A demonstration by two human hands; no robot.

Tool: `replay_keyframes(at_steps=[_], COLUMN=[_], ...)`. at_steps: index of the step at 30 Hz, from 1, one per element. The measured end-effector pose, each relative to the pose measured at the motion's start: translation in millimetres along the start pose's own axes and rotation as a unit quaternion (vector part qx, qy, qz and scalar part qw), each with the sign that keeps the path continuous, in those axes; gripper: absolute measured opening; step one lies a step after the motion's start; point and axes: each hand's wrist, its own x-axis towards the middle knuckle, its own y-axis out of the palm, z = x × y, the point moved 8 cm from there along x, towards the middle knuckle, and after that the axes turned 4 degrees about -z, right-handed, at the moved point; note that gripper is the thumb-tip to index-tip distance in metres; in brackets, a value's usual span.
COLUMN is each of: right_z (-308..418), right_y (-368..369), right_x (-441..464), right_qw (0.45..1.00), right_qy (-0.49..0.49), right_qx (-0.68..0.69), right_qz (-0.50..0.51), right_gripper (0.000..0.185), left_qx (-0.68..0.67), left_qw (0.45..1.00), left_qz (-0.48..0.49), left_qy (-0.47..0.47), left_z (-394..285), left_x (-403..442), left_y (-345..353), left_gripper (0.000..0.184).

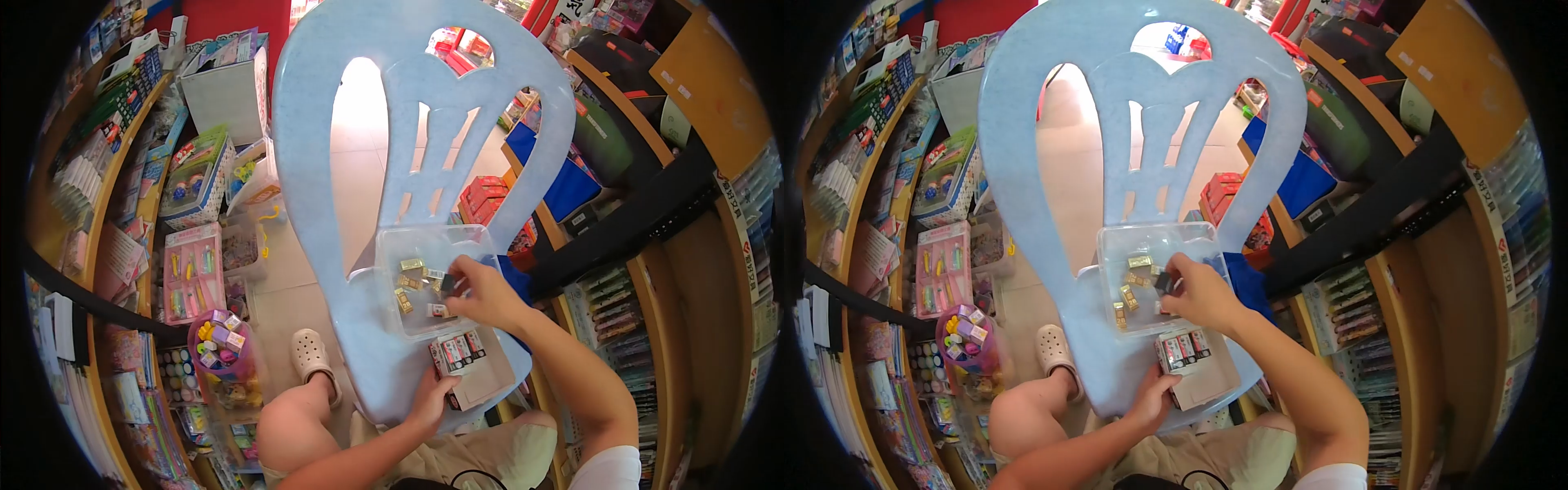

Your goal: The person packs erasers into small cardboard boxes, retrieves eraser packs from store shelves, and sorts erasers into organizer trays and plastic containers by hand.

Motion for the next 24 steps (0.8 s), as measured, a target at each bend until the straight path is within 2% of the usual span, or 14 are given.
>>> replay_keyframes(at_steps=[4,6,8,10,13,16,17,18,20,24], right_z=[16.5,24.1,9.5,-10.4,-10.1,10.0,21.5,33.0,23.3,-25.8], right_y=[-21.9,-18.6,-1.7,24.4,29.5,-3.6,-19.7,-31.2,-41.2,0.8], right_x=[-65.1,-94.5,-115.5,-132.0,-140.2,-111.1,-98.4,-83.4,-49.8,14.5], right_qw=[0.999,0.993,0.976,0.947,0.926,0.966,0.975,0.977,0.989,0.977], right_qy=[0.005,-0.064,-0.086,-0.129,-0.129,-0.086,-0.124,-0.132,-0.088,-0.026], right_qx=[0.027,-0.080,-0.178,-0.238,-0.282,-0.200,-0.177,-0.165,-0.114,-0.210], right_qz=[0.043,0.055,0.087,0.176,0.217,0.140,0.047,0.019,-0.035,0.003], right_gripper=[0.032,0.031,0.033,0.034,0.031,0.026,0.020,0.015,0.008,0.029], left_qx=[-0.004,-0.005,-0.008,-0.004,0.013,0.024,0.023,0.022,0.032,0.049], left_qw=[1.000,1.000,1.000,0.999,0.999,0.999,0.999,0.999,0.998,0.998], left_qz=[0.025,0.014,0.025,0.034,0.034,0.019,0.016,0.013,0.024,-0.006], left_qy=[0.005,-0.003,0.008,0.016,0.027,0.037,0.036,0.035,0.038,0.026], left_z=[-2.4,-3.2,-8.5,-11.3,-12.1,-7.2,-7.9,-8.0,-1.4,-1.7], left_x=[1.1,-1.8,-4.8,-7.5,-7.5,-3.5,-3.7,-3.8,2.8,0.4], left_y=[3.1,3.5,8.1,12.2,11.1,3.4,3.7,3.5,0.2,-2.5], left_gripper=[0.038,0.037,0.038,0.038,0.039,0.040,0.040,0.040,0.039,0.038])
